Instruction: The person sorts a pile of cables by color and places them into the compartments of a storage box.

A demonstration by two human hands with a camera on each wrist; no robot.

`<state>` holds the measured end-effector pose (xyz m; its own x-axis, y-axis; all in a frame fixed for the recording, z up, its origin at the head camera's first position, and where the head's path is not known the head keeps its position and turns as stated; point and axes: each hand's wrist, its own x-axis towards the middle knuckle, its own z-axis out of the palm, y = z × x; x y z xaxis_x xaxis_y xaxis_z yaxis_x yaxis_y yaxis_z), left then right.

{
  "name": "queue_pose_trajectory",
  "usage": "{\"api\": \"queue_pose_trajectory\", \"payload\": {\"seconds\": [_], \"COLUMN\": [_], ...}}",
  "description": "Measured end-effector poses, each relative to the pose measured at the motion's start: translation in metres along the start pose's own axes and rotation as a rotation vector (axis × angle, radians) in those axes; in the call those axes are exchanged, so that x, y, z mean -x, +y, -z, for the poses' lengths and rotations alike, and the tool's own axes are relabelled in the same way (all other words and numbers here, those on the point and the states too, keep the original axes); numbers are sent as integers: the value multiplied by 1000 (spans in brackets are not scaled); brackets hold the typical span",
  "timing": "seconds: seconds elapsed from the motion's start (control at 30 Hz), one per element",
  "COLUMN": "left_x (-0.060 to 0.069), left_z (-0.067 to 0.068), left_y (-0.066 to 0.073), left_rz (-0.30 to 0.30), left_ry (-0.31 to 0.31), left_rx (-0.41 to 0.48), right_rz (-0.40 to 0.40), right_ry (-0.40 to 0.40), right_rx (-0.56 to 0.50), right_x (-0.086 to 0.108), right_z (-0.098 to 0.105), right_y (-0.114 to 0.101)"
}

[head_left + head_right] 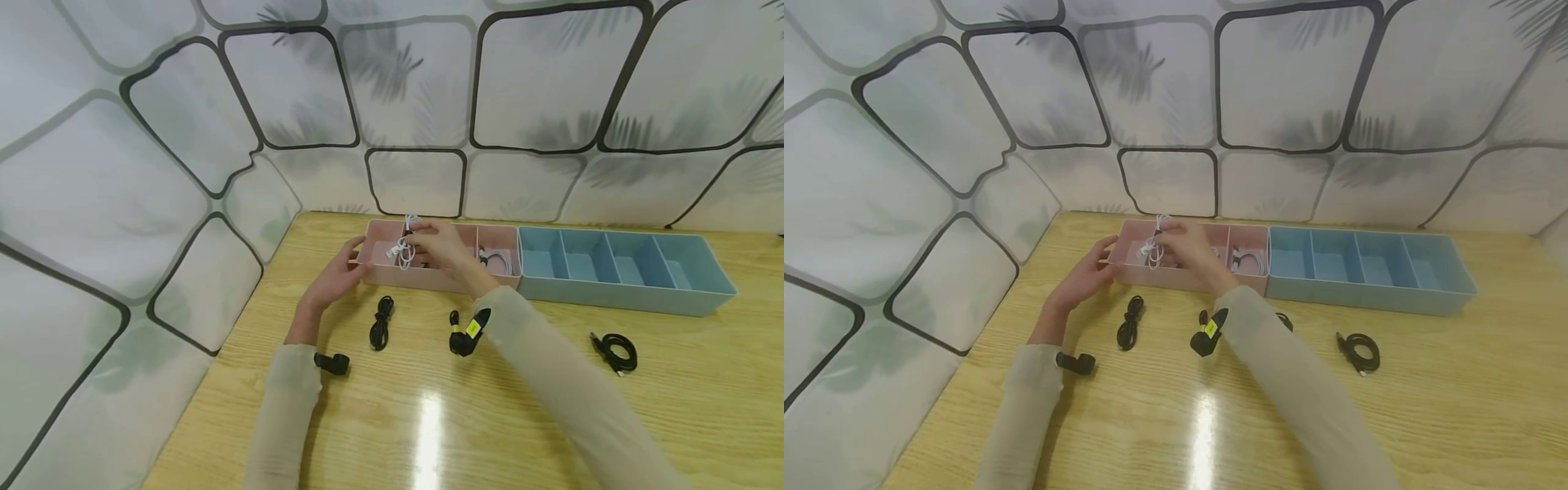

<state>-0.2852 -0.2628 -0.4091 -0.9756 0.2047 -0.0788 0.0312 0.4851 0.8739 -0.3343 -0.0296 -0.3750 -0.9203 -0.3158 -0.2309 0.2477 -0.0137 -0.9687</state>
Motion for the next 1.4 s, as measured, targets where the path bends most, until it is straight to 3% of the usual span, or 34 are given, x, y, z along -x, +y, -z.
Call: {"api": "queue_pose_trajectory", "payload": {"seconds": [0.23, 0.57, 0.9, 1.4], "left_x": [-1, 0, 0, -1], "left_z": [1, 1, 0, 0], "left_y": [-1, -2, -1, -2], "left_rz": [2, -5, -15, -5], "left_ry": [2, -2, -14, -16], "left_rx": [-3, 4, 16, 18], "right_rz": [37, 13, -14, 37], "right_ry": [-48, -50, -32, -75], "right_rx": [-53, 48, 69, 126], "right_x": [-5, -10, -10, -11], "right_z": [0, -5, -10, -8], "right_y": [6, 6, 1, 5]}}
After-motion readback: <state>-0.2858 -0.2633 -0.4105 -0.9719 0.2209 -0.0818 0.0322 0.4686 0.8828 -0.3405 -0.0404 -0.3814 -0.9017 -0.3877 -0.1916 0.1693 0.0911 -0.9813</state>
